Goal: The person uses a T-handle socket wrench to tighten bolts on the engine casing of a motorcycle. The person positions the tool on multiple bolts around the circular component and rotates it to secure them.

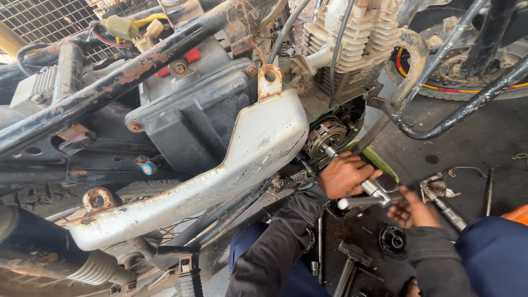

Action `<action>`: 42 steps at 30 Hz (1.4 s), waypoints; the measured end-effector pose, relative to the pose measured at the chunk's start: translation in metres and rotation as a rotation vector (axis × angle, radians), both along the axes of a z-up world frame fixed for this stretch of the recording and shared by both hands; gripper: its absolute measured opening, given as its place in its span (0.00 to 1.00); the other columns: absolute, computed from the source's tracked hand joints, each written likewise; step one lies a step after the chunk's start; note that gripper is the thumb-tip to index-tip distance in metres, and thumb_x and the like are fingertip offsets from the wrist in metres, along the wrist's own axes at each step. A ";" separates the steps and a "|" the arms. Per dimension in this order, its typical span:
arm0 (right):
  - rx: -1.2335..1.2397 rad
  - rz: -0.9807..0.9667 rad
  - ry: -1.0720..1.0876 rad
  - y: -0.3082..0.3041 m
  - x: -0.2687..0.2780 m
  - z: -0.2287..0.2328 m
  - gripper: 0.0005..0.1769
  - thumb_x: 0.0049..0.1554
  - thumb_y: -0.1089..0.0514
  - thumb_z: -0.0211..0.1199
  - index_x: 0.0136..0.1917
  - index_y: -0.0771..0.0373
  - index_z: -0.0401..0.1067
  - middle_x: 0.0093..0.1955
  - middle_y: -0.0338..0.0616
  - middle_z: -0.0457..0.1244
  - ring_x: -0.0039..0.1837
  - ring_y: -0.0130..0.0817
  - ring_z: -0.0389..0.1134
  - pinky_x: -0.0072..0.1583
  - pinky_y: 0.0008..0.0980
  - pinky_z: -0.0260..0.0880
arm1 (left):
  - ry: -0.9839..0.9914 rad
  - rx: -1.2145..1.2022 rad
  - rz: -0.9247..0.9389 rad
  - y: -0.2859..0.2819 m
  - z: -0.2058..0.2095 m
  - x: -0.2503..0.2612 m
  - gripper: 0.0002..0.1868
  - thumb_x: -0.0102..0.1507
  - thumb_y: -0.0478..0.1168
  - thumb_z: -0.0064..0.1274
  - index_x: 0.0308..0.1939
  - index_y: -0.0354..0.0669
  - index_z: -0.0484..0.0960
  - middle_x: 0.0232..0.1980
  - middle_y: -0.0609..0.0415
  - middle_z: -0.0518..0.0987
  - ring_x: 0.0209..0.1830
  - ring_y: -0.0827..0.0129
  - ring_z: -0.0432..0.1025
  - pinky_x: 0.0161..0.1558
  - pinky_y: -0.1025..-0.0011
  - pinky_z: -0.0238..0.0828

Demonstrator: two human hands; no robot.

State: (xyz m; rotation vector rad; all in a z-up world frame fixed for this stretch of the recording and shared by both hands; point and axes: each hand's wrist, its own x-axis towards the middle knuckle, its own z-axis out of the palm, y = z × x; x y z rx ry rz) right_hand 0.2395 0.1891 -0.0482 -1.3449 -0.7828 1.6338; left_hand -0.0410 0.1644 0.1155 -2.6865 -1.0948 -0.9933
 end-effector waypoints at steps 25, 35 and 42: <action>0.647 0.063 -1.418 -0.121 -0.039 0.233 0.32 0.59 0.61 0.63 0.76 0.50 0.74 0.43 0.49 0.69 0.43 0.46 0.70 0.49 0.42 0.70 | 0.132 -0.012 0.024 0.002 -0.003 0.000 0.11 0.70 0.44 0.55 0.34 0.46 0.78 0.27 0.54 0.74 0.36 0.61 0.73 0.52 0.65 0.64; 1.265 0.017 -1.434 -0.113 -0.053 0.192 0.27 0.56 0.51 0.62 0.64 0.68 0.70 0.63 0.57 0.66 0.65 0.54 0.66 0.66 0.49 0.62 | 0.107 0.047 -0.044 0.003 -0.001 -0.002 0.09 0.56 0.37 0.58 0.40 0.45 0.80 0.30 0.57 0.76 0.38 0.62 0.73 0.51 0.64 0.60; 0.419 0.224 -0.732 -0.149 -0.099 0.110 0.22 0.68 0.48 0.49 0.52 0.67 0.76 0.40 0.54 0.71 0.43 0.45 0.74 0.48 0.41 0.73 | 0.144 -0.072 0.036 0.002 0.001 0.001 0.09 0.69 0.41 0.57 0.34 0.48 0.78 0.28 0.55 0.74 0.38 0.61 0.72 0.56 0.64 0.60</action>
